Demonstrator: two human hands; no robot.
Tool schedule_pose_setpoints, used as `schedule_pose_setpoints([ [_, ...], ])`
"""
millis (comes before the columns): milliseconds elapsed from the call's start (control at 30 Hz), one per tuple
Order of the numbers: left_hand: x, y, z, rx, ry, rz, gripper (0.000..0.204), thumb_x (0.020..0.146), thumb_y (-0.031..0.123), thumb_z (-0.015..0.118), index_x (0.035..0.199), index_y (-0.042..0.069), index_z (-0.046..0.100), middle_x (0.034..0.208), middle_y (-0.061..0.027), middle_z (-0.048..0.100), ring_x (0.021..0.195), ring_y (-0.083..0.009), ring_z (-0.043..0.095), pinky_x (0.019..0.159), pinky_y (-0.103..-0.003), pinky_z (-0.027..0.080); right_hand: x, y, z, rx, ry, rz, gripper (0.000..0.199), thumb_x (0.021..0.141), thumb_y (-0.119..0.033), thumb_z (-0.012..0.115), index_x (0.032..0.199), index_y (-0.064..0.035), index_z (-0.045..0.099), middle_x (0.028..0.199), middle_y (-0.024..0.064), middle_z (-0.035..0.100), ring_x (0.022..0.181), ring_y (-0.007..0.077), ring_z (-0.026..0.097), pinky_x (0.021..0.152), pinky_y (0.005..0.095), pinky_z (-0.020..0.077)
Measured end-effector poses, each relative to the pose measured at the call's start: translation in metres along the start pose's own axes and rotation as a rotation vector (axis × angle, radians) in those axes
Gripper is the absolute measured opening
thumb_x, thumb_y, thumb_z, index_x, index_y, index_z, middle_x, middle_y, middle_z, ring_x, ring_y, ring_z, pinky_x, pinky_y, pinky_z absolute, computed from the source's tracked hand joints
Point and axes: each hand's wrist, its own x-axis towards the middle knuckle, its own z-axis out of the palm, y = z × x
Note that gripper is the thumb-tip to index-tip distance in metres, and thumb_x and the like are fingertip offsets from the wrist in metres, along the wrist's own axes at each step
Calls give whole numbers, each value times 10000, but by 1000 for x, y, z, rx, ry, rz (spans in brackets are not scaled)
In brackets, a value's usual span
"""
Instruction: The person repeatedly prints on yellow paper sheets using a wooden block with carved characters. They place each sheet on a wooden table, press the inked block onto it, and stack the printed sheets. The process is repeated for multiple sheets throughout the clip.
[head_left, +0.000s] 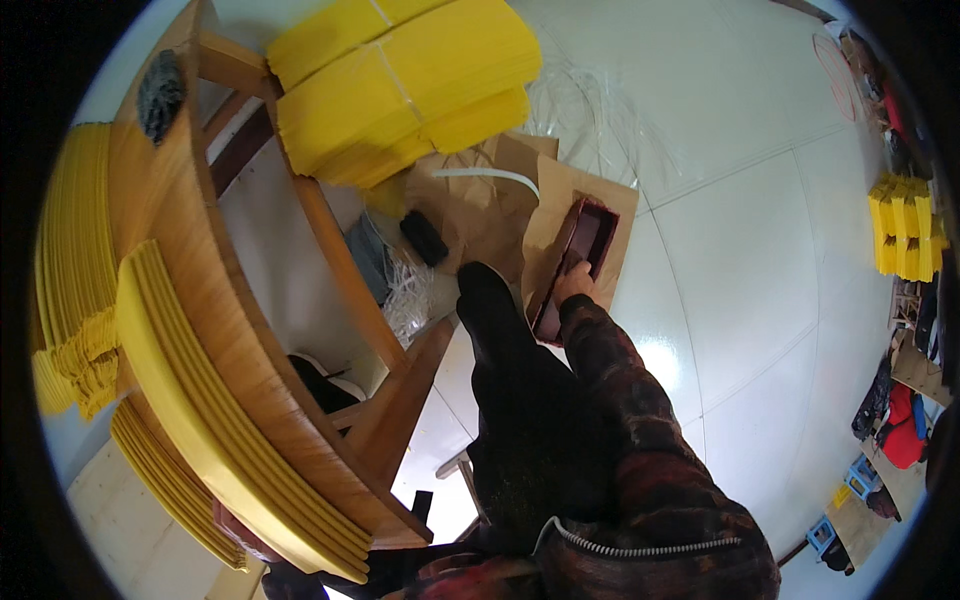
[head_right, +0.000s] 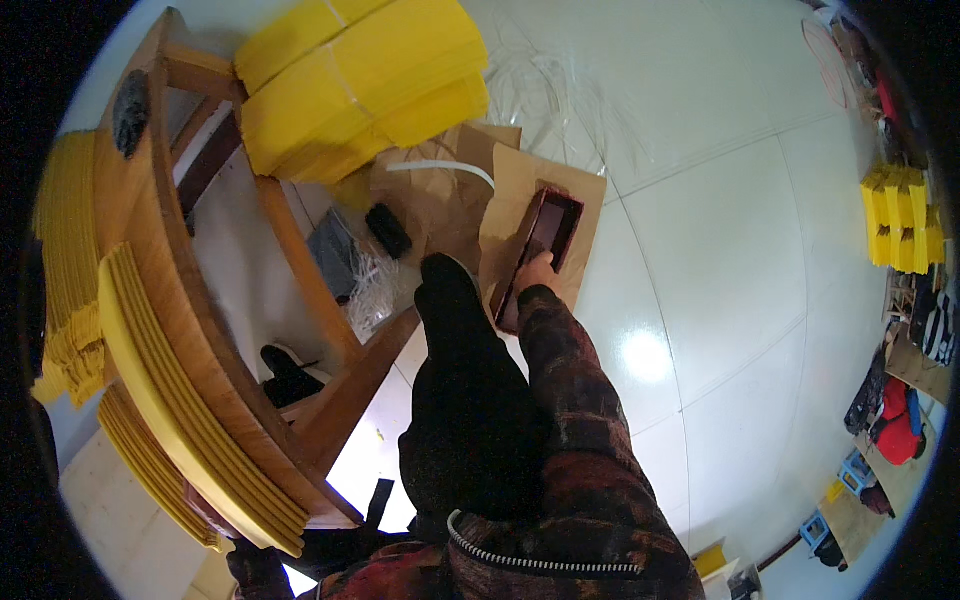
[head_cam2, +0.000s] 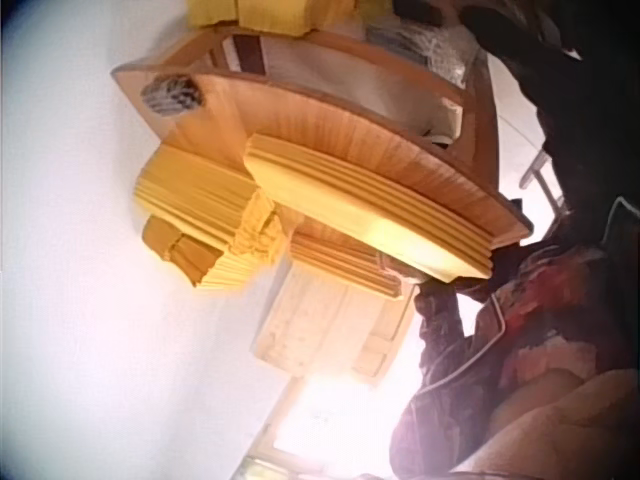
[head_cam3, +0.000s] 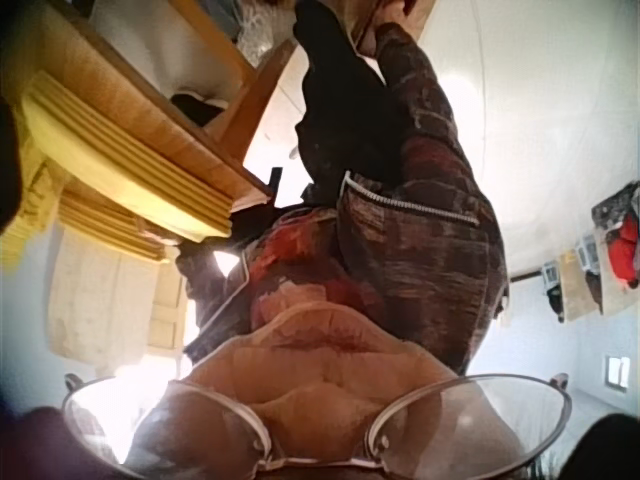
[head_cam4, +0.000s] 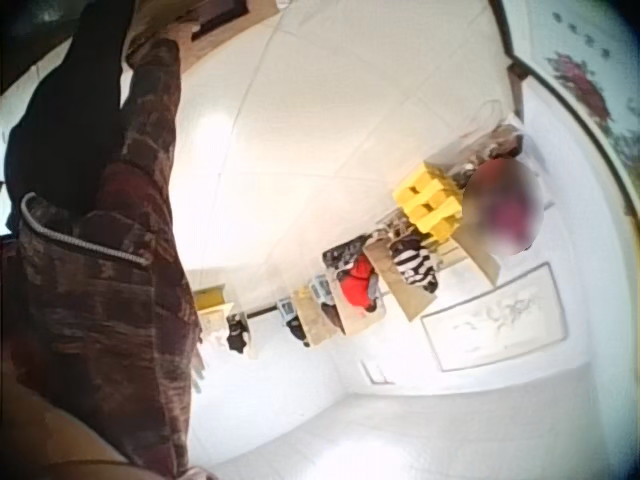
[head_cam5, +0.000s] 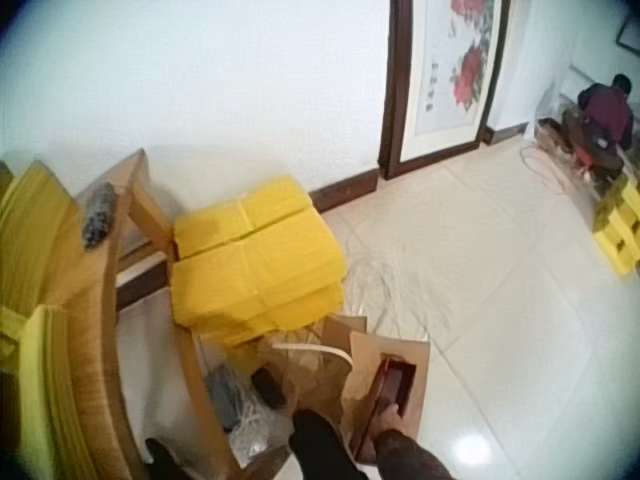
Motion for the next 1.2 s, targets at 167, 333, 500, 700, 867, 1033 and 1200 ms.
schedule_pose_setpoints([
  [167,4,4,-3,63,-12,82,461,890,321,474,1238,21,427,1230,-170,444,1147,-316,416,966,-425,336,-15,9,-15,22,33,-21,399,803,-273,576,1011,10,387,934,264,600,912,395,589,804,454,456],
  [333,3,9,-2,26,-15,-11,465,884,313,493,1232,13,426,1243,-171,436,1144,-305,426,966,-414,342,-14,16,-20,-73,133,-40,371,824,-276,544,1017,-2,387,921,244,614,895,382,601,777,444,470],
  [500,-1,3,-1,2,12,19,512,860,350,520,1226,3,429,1238,-174,443,1130,-318,436,951,-422,354,-1,5,-18,-17,52,87,386,809,-285,558,1028,1,417,988,254,598,962,372,581,811,447,460],
  [700,-2,22,-10,98,-66,-35,507,849,341,531,1229,20,430,1233,-173,439,1137,-326,423,946,-435,352,19,18,4,-56,76,118,357,829,-254,506,1067,9,467,985,243,610,950,383,590,837,450,457],
  [867,11,36,5,-92,56,-169,303,756,42,593,1052,25,528,1112,-167,493,1040,-310,471,894,-385,388,55,30,13,-239,155,-423,306,832,-234,456,940,-4,627,904,227,630,850,367,614,751,458,483],
  [1033,24,41,-6,-103,-16,-195,332,699,5,508,1031,18,515,1108,-174,494,1021,-363,460,905,-418,377,34,71,-26,109,386,-381,432,733,-225,600,1020,91,536,888,270,615,881,398,591,781,425,469],
  [1200,24,46,-23,-106,0,-218,302,704,57,559,1005,41,541,1093,-135,518,1034,-347,460,909,-417,369,-11,64,-137,1037,16,-363,275,819,-271,563,912,-14,531,646,118,590,355,175,466,305,271,341],
])
